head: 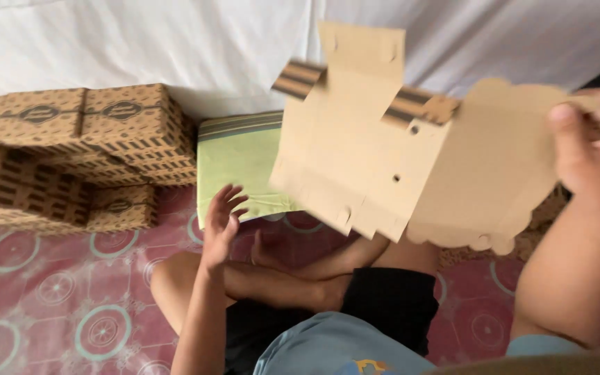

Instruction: Assembling a cardboard box from a flat cutout by folding along pre-scored lines and tucking in tabs.

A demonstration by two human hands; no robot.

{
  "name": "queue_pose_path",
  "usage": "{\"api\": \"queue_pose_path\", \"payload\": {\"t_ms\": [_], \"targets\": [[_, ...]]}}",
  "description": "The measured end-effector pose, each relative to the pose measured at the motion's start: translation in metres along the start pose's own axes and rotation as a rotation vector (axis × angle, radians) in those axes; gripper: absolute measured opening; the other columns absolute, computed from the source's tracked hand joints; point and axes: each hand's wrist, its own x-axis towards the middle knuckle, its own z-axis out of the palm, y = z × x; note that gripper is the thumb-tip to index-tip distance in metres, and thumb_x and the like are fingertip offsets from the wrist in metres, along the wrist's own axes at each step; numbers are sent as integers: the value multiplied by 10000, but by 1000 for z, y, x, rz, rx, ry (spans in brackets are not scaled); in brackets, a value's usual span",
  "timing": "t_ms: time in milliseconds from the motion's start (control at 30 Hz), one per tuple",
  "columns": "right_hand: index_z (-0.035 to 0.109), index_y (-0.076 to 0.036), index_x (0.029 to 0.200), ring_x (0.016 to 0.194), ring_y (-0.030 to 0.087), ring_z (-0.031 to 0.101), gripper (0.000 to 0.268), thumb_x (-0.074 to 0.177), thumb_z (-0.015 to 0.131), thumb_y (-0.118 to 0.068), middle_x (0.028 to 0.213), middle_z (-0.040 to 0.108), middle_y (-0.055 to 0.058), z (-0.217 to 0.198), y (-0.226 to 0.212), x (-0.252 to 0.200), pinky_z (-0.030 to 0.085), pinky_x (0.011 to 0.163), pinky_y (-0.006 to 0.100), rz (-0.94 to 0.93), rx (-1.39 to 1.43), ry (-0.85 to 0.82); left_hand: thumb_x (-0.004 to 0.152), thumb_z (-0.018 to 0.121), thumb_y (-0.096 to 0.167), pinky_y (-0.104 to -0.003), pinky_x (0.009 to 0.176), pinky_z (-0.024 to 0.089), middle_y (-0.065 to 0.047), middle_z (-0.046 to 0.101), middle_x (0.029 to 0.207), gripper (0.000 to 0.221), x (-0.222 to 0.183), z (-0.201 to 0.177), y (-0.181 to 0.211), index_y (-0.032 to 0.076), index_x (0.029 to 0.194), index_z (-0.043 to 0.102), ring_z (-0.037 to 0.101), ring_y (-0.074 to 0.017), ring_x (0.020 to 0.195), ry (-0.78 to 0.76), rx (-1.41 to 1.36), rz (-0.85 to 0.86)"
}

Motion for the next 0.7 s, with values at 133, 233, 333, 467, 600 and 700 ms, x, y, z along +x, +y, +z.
{"api": "queue_pose_path", "payload": {"t_ms": [133,233,333,467,600,700], "targets": [[625,165,1214,847,202,564,138,1096,677,115,1066,658,197,75,-2,13,469,802,292,115,157,-82,916,662,401,-516,1066,446,-291,362,1541,901,41,6,-24,1,1577,198,465,-435,1362,-84,-348,-100],[651,87,1150,822,177,589,119,1042,677,42,1017,680,138,125,3,22,492,771,276,213,223,-213,874,705,165,-498,1038,487,-344,392,1509,914,54,14,-22,-13,1586,160,513,-436,1304,-97,-354,-203],[686,57,1126,792,190,631,144,997,702,-4,980,713,126,156,13,26,523,734,291,228,159,-343,871,711,16,-337,855,511,-271,566,1295,837,56,17,-17,0,1572,253,599,-257,1018,-31,-280,-247],[716,18,1161,1003,277,674,187,1015,713,-98,1077,718,259,184,30,27,570,845,437,354,208,-450,842,763,-17,-249,659,491,-170,723,1034,821,56,3,-37,68,1557,367,696,-167,801,32,3,-205],[728,64,1140,993,415,690,182,1005,720,-59,1046,714,308,205,15,48,563,823,494,290,126,-472,756,653,-110,-385,755,549,-286,618,1255,955,61,8,-11,63,1618,282,682,-359,997,-62,485,-197],[758,27,1140,968,455,687,204,957,759,-62,1027,729,273,235,28,68,568,800,548,169,-20,-452,720,797,16,-447,823,630,-220,549,1353,887,70,9,-32,163,1541,498,645,-445,1137,-118,753,-149]]}}
